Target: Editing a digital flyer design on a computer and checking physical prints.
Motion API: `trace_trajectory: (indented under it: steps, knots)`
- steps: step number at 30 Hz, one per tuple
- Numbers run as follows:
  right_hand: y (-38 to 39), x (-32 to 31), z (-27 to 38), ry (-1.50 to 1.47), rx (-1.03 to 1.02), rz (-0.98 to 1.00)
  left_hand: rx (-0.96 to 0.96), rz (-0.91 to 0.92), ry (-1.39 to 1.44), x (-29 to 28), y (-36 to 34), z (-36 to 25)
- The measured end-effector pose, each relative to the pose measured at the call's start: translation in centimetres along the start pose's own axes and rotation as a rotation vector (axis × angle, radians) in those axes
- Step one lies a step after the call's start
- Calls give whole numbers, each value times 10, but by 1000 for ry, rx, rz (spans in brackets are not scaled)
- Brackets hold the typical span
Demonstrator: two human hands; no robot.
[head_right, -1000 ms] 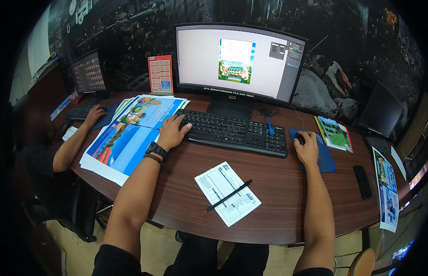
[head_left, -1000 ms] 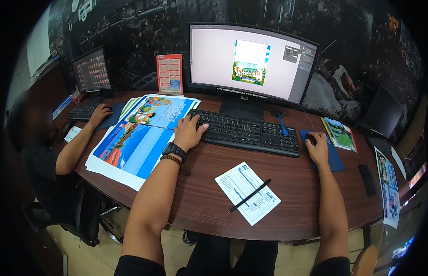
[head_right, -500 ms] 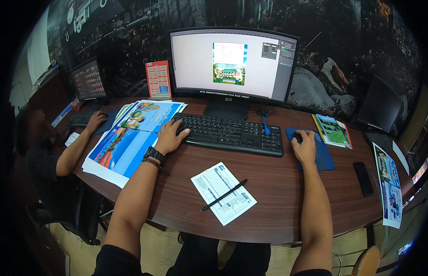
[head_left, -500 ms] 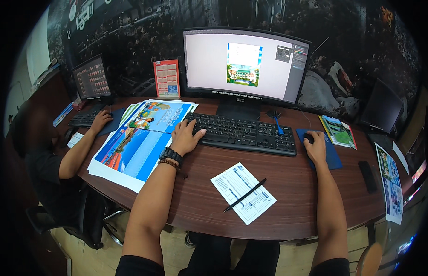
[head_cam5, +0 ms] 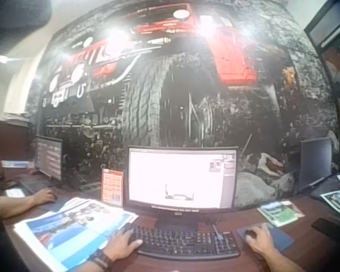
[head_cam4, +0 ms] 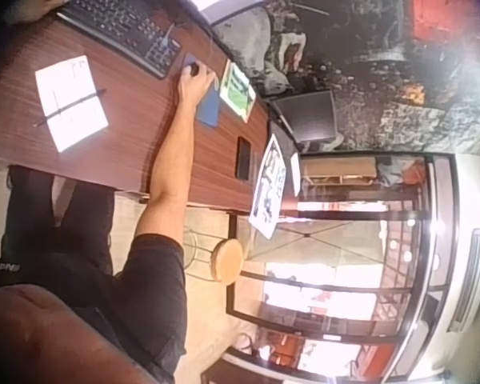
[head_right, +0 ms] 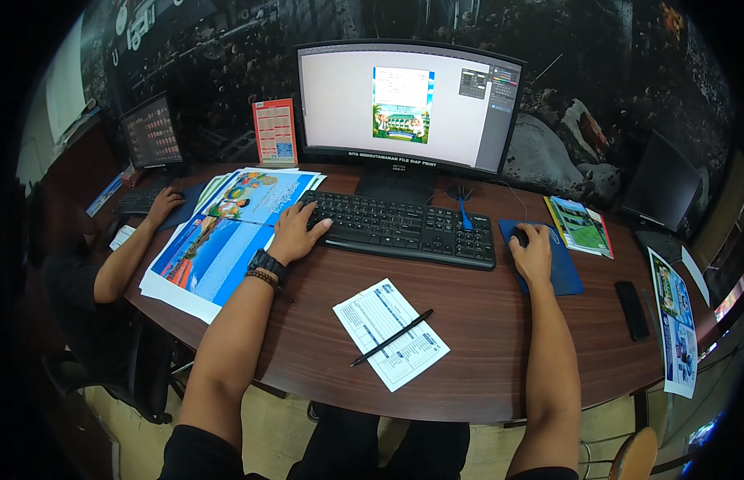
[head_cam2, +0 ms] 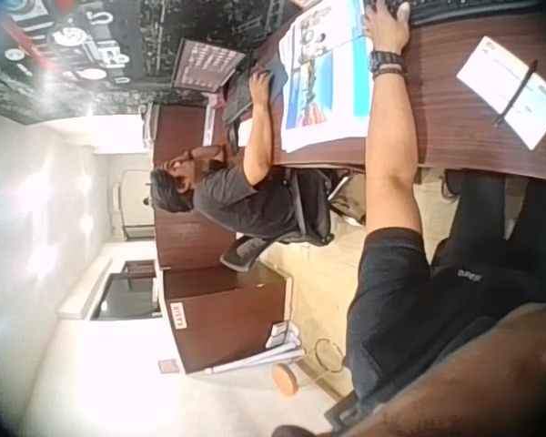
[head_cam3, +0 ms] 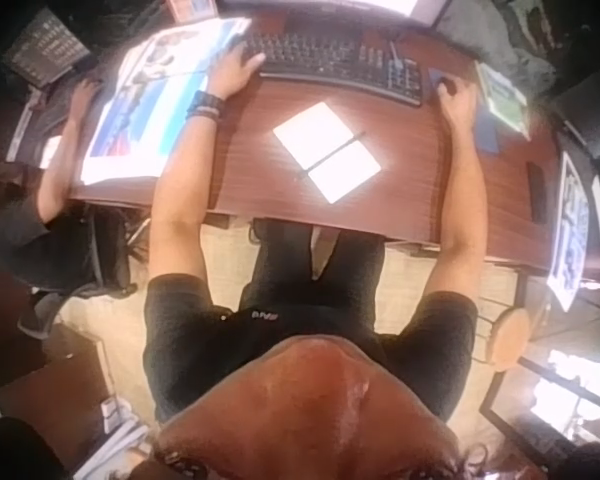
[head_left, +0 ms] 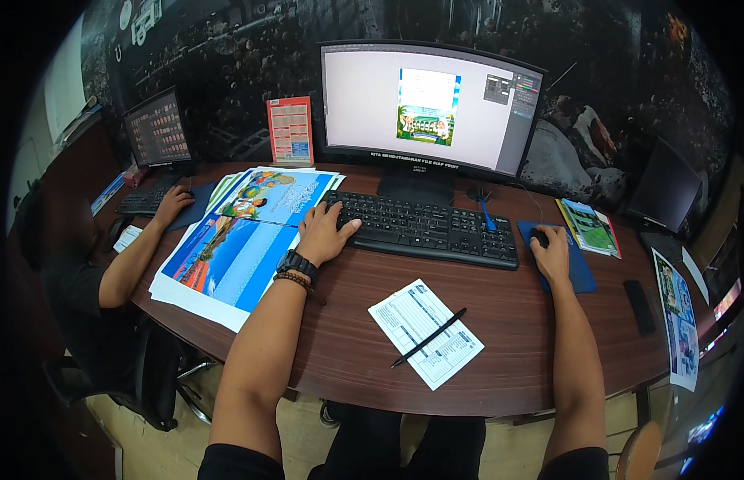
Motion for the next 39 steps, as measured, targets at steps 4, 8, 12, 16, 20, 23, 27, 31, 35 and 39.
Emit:
trace_trajectory:
  steps: [4, 8, 12, 16, 20, 23, 27, 31, 35, 39]
  knots:
    - [0, 1, -1, -25, -12, -5, 61, -51, -55, -3, 3, -10]
    - [-1, 1, 1, -15, -17, 6, 84, -56, -16, -1, 2, -9]
    - [0, 0, 2, 1, -22, 14, 58, -35, -15, -2, -3, -9]
    - [0, -3, 2, -4, -5, 5, -101, 124, 8, 1, -27, -17]
    - [2, 4, 4, -17, -25, 5, -126, 196, -74, 4, -43, -1]
    - [3, -1, 12, 30, -107, -55, -80, 130, -72, -1, -38, -9]
    - [7, -6, 74, -53, -447, -148, 55, -78, -135, -7, -15, -22]
    - [23, 51, 169, -277, -593, 163, 104, -254, -161, -13, 4, -15]
    - [28, 115, 220, -219, -633, 238, 102, -250, -129, -8, 3, -14]
    - [27, 143, 231, -83, -499, 348, 81, -141, -78, -6, -1, -16]
Point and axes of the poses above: each hand's wrist, its own y-axis away from the middle knuckle, its own x-axis out of the palm, z = x × y, the point moved 6 cm from there along -y, towards the middle knuckle, and after that the axes turned 4 degrees about -z, right-handed, at the moved point
